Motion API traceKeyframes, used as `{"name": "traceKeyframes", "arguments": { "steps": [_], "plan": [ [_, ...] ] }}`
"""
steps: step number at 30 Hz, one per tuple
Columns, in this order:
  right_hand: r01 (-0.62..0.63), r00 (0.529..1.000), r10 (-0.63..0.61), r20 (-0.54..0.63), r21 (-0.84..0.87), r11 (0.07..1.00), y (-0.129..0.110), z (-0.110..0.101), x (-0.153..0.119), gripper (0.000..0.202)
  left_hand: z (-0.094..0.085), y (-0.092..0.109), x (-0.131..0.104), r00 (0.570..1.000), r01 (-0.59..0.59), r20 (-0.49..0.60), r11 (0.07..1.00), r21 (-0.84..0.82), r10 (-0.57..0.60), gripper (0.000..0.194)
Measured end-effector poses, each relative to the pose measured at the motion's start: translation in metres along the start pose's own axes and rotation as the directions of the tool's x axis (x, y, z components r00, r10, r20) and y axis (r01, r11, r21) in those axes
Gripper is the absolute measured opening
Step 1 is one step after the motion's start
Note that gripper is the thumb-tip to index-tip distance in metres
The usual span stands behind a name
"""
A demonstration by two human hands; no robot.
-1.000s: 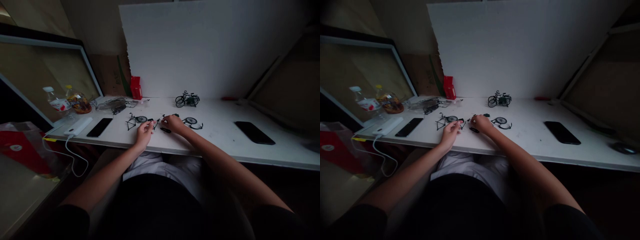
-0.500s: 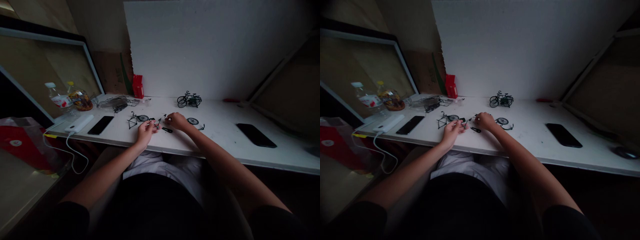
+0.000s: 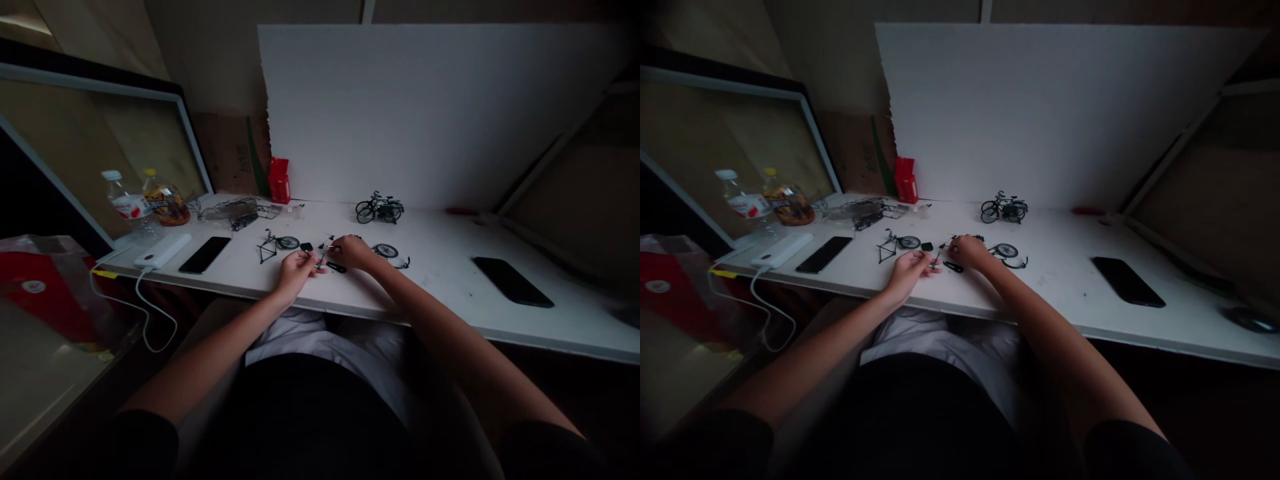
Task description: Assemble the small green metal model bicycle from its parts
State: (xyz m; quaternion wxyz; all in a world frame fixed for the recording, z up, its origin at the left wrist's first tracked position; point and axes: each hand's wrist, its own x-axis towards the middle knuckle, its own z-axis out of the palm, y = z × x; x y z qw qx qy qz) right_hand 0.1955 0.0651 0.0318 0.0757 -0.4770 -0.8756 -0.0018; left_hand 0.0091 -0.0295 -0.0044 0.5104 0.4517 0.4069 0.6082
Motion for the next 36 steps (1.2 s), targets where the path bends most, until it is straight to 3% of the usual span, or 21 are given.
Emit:
{"name": "traceKeyframes", "arguments": {
  "steps": [8,19,25,27,29,32,36],
  "plan": [
    [-0.025,0.998,0.029,0.048,-0.094,0.995,-0.012,0.003,-0.003,0.035,-0.001,0.003,-0.002,0.999,0.016,0.038,1.0,-0.002,-0.016,0.042],
    [0.095,0.995,-0.085,0.054,-0.235,0.967,-0.012,-0.002,-0.001,0.031,-0.003,0.002,0.0,0.998,0.032,0.06,0.999,-0.009,-0.031,0.043],
    [0.064,0.998,-0.061,0.019,-0.207,0.976,-0.012,0.004,0.002,0.03,-0.002,0.003,-0.002,0.998,0.042,0.041,0.999,-0.011,-0.042,0.042],
    [0.049,0.999,-0.051,-0.015,-0.129,0.99,-0.005,0.001,0.0,0.03,-0.002,0.002,-0.002,0.999,0.046,0.014,0.999,-0.012,-0.046,0.043],
    [0.067,0.992,-0.056,-0.115,0.096,0.993,0.001,-0.003,-0.005,0.031,-0.002,0.002,0.0,0.999,0.054,-0.001,0.999,-0.009,-0.054,0.044],
    [0.183,0.956,-0.042,-0.291,0.478,0.859,0.003,-0.005,-0.021,0.034,-0.001,0.002,0.005,0.996,0.083,0.027,0.997,0.0,-0.083,0.039],
    [0.219,0.95,-0.021,-0.311,0.619,0.754,-0.008,-0.004,-0.049,0.034,0.002,0.001,0.009,0.976,0.166,0.144,0.986,-0.023,-0.161,0.028]
  ]
}}
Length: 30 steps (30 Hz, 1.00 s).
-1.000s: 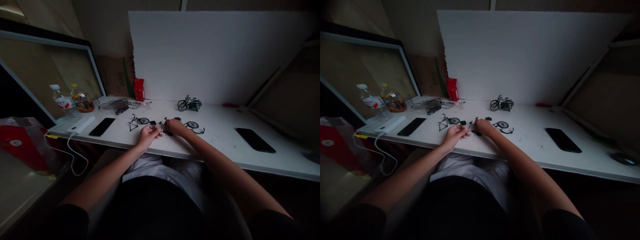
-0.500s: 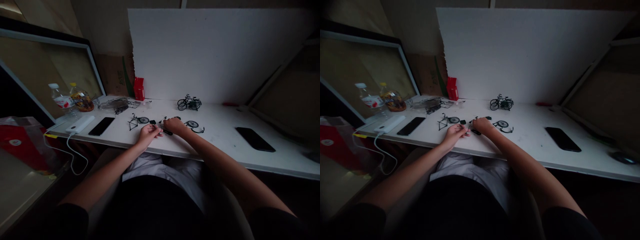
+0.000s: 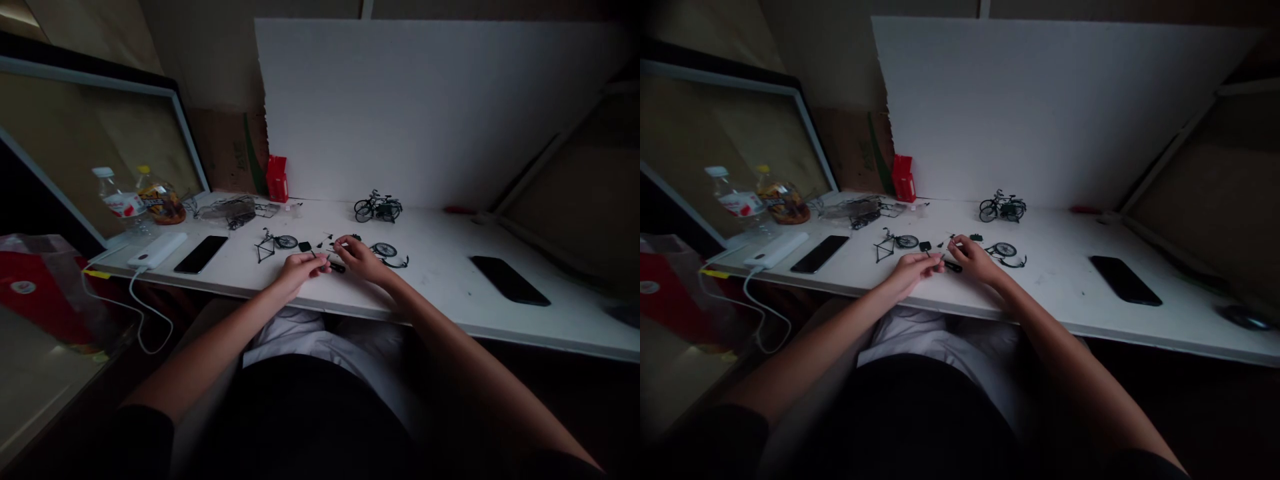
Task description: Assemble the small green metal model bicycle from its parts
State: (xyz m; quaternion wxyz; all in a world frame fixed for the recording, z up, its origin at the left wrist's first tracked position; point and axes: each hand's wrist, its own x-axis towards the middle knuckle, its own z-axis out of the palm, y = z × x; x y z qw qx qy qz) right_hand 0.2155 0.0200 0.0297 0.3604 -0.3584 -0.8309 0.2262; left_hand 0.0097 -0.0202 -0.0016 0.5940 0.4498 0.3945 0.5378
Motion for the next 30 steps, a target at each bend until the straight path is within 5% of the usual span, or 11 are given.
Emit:
{"name": "traceKeyframes", "arguments": {
  "steps": [10,30],
  "plan": [
    [-0.008,0.998,0.002,0.069,0.081,0.997,-0.012,0.01,-0.015,0.034,-0.015,0.009,-0.001,0.972,0.093,0.219,0.995,-0.024,-0.086,0.027],
    [-0.019,0.987,-0.006,0.162,0.155,0.988,-0.008,0.005,-0.02,0.033,-0.023,0.005,0.004,0.96,0.15,0.239,0.989,-0.011,-0.143,0.03]
  ]
}}
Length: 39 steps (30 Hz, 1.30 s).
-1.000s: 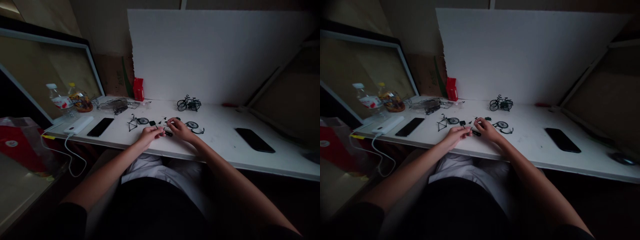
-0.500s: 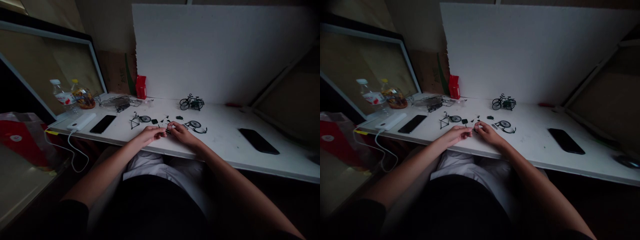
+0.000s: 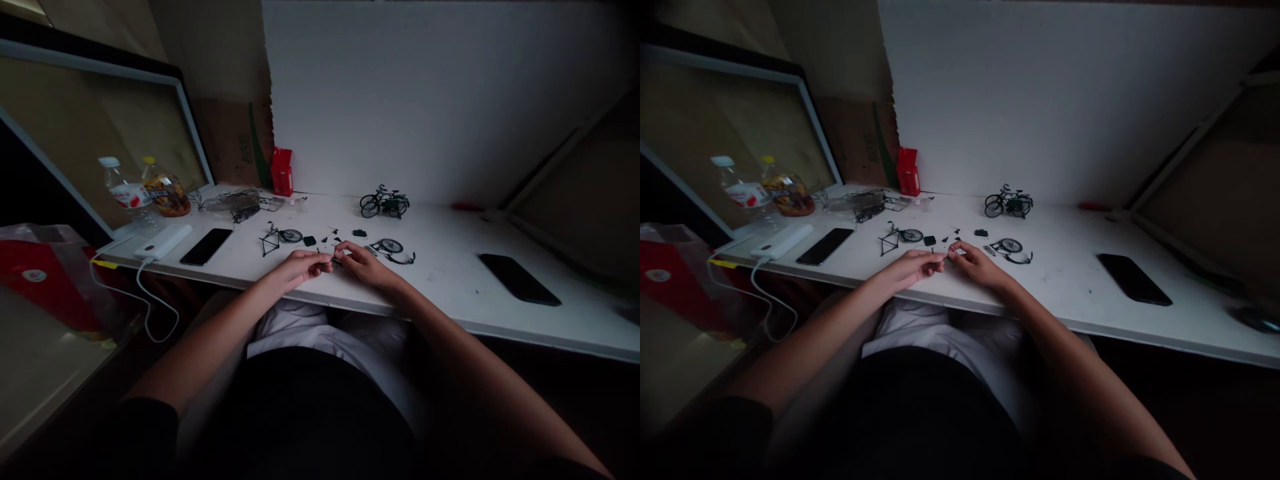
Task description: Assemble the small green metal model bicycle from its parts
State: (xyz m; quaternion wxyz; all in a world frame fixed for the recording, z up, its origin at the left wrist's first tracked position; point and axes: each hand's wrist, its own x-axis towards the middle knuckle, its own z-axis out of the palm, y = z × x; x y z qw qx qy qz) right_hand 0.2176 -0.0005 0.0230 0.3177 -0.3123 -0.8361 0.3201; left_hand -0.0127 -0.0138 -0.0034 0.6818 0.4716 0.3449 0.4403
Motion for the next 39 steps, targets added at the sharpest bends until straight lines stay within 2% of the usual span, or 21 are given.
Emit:
{"name": "traceKeyframes", "arguments": {
  "steps": [8,15,24,29,34,39],
  "plan": [
    [0.02,0.999,-0.019,0.04,-0.019,1.0,0.0011,-0.0007,0.0003,0.03,0.0007,0.0008,-0.0017,1.0,-0.011,0.018,1.0,-0.007,0.011,0.033],
    [-0.044,0.999,0.045,-0.015,0.025,0.999,0.0025,0.0022,0.0019,0.031,0.0041,0.0018,-0.0042,1.0,-0.028,0.006,1.0,0.013,0.028,0.033],
    [-0.109,0.994,0.109,0.001,0.096,0.989,0.0018,0.0006,0.0024,0.034,0.006,0.0015,-0.0059,0.999,-0.034,-0.016,0.998,0.062,0.035,0.035],
    [-0.08,0.997,0.08,-0.002,0.034,0.996,-0.0015,0.0021,0.0014,0.036,0.0061,0.0005,-0.0045,0.999,-0.052,-0.004,0.996,0.079,0.052,0.033],
    [-0.097,0.994,0.094,-0.06,-0.051,0.994,-0.0034,0.0014,-0.0001,0.037,0.0056,0.0001,-0.0039,0.999,-0.045,-0.02,0.997,0.07,0.047,0.033],
    [-0.067,0.997,0.062,-0.046,-0.108,0.992,-0.0054,0.0014,-0.0015,0.035,0.0048,-0.0021,-0.0025,0.997,-0.062,-0.035,0.997,0.036,0.063,0.033]
  ]
}}
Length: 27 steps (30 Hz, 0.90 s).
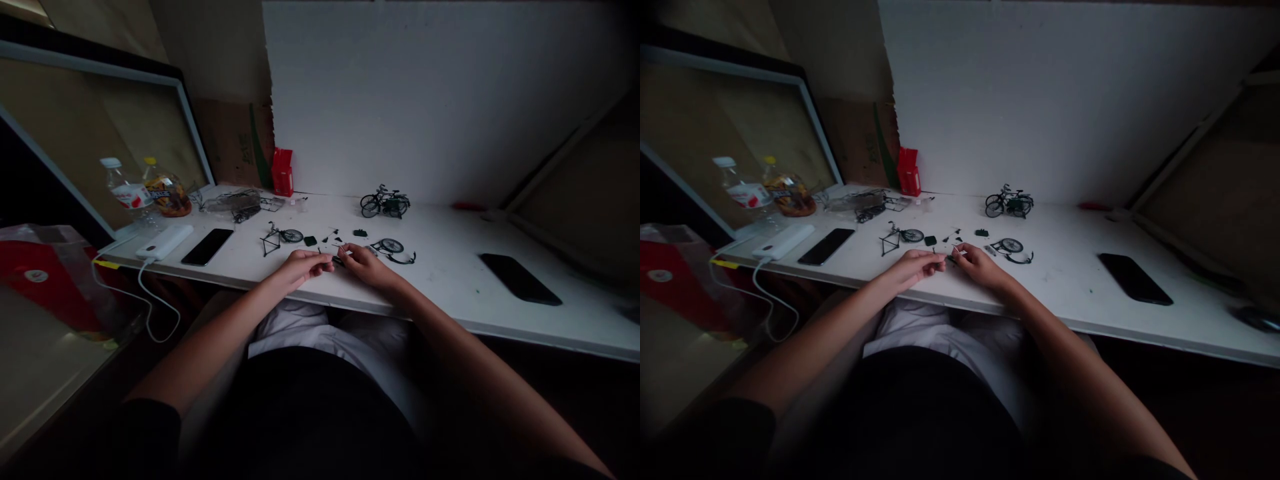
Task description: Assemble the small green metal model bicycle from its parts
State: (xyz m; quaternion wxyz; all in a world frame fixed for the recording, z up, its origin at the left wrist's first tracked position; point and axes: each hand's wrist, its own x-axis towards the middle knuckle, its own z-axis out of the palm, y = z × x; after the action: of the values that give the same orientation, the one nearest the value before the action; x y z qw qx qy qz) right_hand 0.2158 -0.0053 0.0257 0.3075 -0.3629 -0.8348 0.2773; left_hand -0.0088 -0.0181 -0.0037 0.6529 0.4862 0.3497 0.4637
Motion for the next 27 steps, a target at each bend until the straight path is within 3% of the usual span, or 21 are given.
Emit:
{"name": "traceKeyframes", "arguments": {
  "steps": [7,27],
  "plan": [
    [0.025,1.0,-0.025,0.0,0.014,1.0,0.0021,0.0045,0.0008,0.035,0.0019,-0.0012,-0.0017,0.999,-0.015,-0.038,1.0,-0.017,0.015,0.034],
    [0.035,0.999,-0.035,0.004,0.011,0.999,0.0055,0.0077,0.0006,0.029,-0.0024,-0.003,-0.0008,1.0,-0.009,0.0,1.0,0.018,0.009,0.035]
  ]
}}
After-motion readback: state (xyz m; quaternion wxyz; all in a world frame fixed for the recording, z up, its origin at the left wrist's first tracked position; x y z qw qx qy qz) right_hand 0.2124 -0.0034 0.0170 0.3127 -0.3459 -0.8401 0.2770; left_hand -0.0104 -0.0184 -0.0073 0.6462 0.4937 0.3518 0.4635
